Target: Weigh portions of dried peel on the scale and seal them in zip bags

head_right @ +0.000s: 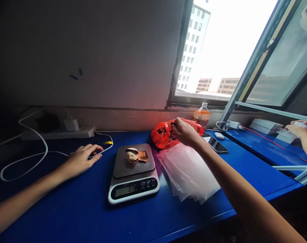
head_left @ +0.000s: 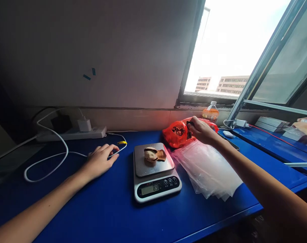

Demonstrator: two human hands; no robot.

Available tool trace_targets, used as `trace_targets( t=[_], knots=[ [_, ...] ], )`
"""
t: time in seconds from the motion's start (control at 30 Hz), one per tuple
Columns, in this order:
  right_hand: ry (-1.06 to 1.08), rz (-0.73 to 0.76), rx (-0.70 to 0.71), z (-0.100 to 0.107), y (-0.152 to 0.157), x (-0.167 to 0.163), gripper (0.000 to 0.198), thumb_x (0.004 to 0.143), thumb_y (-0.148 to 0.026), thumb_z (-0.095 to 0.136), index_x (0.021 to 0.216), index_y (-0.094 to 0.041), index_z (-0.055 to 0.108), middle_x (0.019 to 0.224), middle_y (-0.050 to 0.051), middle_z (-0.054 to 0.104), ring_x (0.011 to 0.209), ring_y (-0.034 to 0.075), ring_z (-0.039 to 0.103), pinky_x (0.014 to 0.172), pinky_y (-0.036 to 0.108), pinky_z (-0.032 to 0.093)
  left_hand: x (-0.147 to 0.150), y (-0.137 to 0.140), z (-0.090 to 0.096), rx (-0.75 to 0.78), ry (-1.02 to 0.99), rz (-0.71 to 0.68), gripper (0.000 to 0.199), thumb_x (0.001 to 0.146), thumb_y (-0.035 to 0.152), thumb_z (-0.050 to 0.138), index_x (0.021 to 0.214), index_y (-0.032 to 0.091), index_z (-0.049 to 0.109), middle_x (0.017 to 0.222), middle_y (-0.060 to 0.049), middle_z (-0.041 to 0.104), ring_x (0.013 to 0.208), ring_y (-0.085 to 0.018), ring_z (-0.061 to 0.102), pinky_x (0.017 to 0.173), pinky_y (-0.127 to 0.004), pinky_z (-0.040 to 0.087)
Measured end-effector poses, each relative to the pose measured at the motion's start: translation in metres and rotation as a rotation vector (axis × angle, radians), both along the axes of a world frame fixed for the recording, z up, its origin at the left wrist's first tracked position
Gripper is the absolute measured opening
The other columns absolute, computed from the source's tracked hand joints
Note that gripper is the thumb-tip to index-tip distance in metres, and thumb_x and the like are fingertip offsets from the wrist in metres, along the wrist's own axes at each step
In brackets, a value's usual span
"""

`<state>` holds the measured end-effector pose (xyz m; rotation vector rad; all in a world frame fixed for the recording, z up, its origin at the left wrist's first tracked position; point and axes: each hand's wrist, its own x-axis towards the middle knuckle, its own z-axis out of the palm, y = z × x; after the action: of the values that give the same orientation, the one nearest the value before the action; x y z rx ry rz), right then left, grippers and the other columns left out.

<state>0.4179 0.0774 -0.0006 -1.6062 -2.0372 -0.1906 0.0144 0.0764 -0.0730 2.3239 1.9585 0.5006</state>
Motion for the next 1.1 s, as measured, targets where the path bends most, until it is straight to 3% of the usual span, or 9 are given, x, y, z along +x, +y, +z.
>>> trace_targets(
  t=[0.07, 0.17, 0.27, 0.37, 0.53, 0.63, 0.77, 0.9, 1.1],
  knots=[
    [-0.004, 0.165, 0.174, 0.005, -0.023, -0.022, 0.014, 0.093, -0.030, 0.045, 0.082, -0.022, 0.047, 0.079, 0.005, 0.059, 0.068, 0.018, 0.053, 0.063, 0.030, 0.038, 0.001, 0.000, 0.000, 0.002, 0.003, 0.001, 0.037, 0.082, 0.043, 0.043, 0.104, 0.025, 0.066, 0.103, -0.007, 0.066, 0.104, -0.031, 0.059, 0.088, -0.045, 0.045],
    [-0.002, 0.382, 0.312, 0.003, -0.061, -0.067, 0.010, 0.092, -0.025, 0.053, 0.089, -0.019, 0.060, 0.091, 0.007, 0.062, 0.074, 0.017, 0.055, 0.067, 0.030, 0.042, 0.002, 0.002, -0.002, -0.004, 0.007, -0.001, 0.037, 0.082, 0.043, 0.044, 0.107, 0.025, 0.066, 0.104, -0.007, 0.065, 0.107, -0.030, 0.057, 0.091, -0.045, 0.045],
    [-0.181, 0.539, 0.321, -0.014, -0.086, -0.114, 0.016, 0.093, -0.015, 0.051, 0.088, -0.017, 0.067, 0.087, 0.008, 0.062, 0.079, 0.019, 0.054, 0.072, 0.032, 0.045, 0.002, 0.002, -0.003, -0.003, 0.013, -0.001, 0.037, 0.082, 0.043, 0.046, 0.107, 0.025, 0.066, 0.103, -0.007, 0.064, 0.106, -0.031, 0.057, 0.090, -0.045, 0.045],
    [-0.341, 0.614, 0.316, -0.037, -0.091, -0.143, 0.018, 0.089, -0.010, 0.052, 0.087, -0.015, 0.069, 0.090, 0.010, 0.063, 0.085, 0.021, 0.053, 0.075, 0.035, 0.046, 0.002, 0.001, -0.003, 0.005, 0.019, 0.003, 0.035, 0.083, 0.041, 0.046, 0.105, 0.025, 0.066, 0.102, -0.007, 0.064, 0.104, -0.031, 0.058, 0.089, -0.046, 0.046],
    [-0.354, 0.541, 0.220, -0.055, -0.081, -0.150, 0.016, 0.089, -0.019, 0.056, 0.091, -0.017, 0.072, 0.109, 0.016, 0.062, 0.111, 0.031, 0.049, 0.084, 0.045, 0.046, 0.002, -0.002, -0.003, 0.001, 0.020, -0.009, 0.034, 0.085, 0.041, 0.044, 0.107, 0.026, 0.065, 0.104, -0.007, 0.064, 0.106, -0.030, 0.057, 0.091, -0.045, 0.045],
    [-0.213, 0.526, 0.281, -0.052, -0.081, -0.144, 0.019, 0.093, -0.026, 0.054, 0.091, -0.020, 0.072, 0.113, 0.015, 0.062, 0.121, 0.033, 0.044, 0.091, 0.048, 0.045, 0.002, -0.001, -0.003, -0.006, 0.010, -0.008, 0.035, 0.084, 0.042, 0.045, 0.108, 0.025, 0.065, 0.104, -0.007, 0.064, 0.107, -0.030, 0.057, 0.092, -0.045, 0.045],
    [0.117, 0.472, 0.491, -0.038, -0.086, -0.132, 0.012, 0.091, -0.021, 0.055, 0.087, -0.023, 0.067, 0.094, 0.008, 0.065, 0.104, 0.026, 0.054, 0.088, 0.044, 0.047, 0.002, 0.001, -0.002, -0.026, -0.002, -0.003, 0.038, 0.083, 0.043, 0.046, 0.110, 0.024, 0.064, 0.104, -0.008, 0.063, 0.107, -0.031, 0.056, 0.091, -0.046, 0.045],
    [0.395, 0.368, 0.614, -0.029, -0.085, -0.113, 0.008, 0.089, -0.020, 0.054, 0.083, -0.024, 0.056, 0.078, 0.002, 0.061, 0.079, 0.019, 0.057, 0.076, 0.039, 0.049, 0.002, 0.003, -0.003, -0.019, -0.002, -0.009, 0.038, 0.083, 0.045, 0.046, 0.110, 0.024, 0.064, 0.103, -0.007, 0.063, 0.106, -0.031, 0.057, 0.090, -0.045, 0.045],
    [0.512, 0.058, 0.557, -0.029, -0.070, -0.084, 0.009, 0.088, -0.032, 0.052, 0.084, -0.024, 0.051, 0.081, 0.003, 0.062, 0.075, 0.019, 0.059, 0.071, 0.035, 0.050, 0.002, 0.002, -0.004, -0.021, 0.008, -0.012, 0.038, 0.084, 0.045, 0.046, 0.111, 0.024, 0.063, 0.105, -0.007, 0.063, 0.107, -0.029, 0.057, 0.092, -0.042, 0.044]
  ],
)
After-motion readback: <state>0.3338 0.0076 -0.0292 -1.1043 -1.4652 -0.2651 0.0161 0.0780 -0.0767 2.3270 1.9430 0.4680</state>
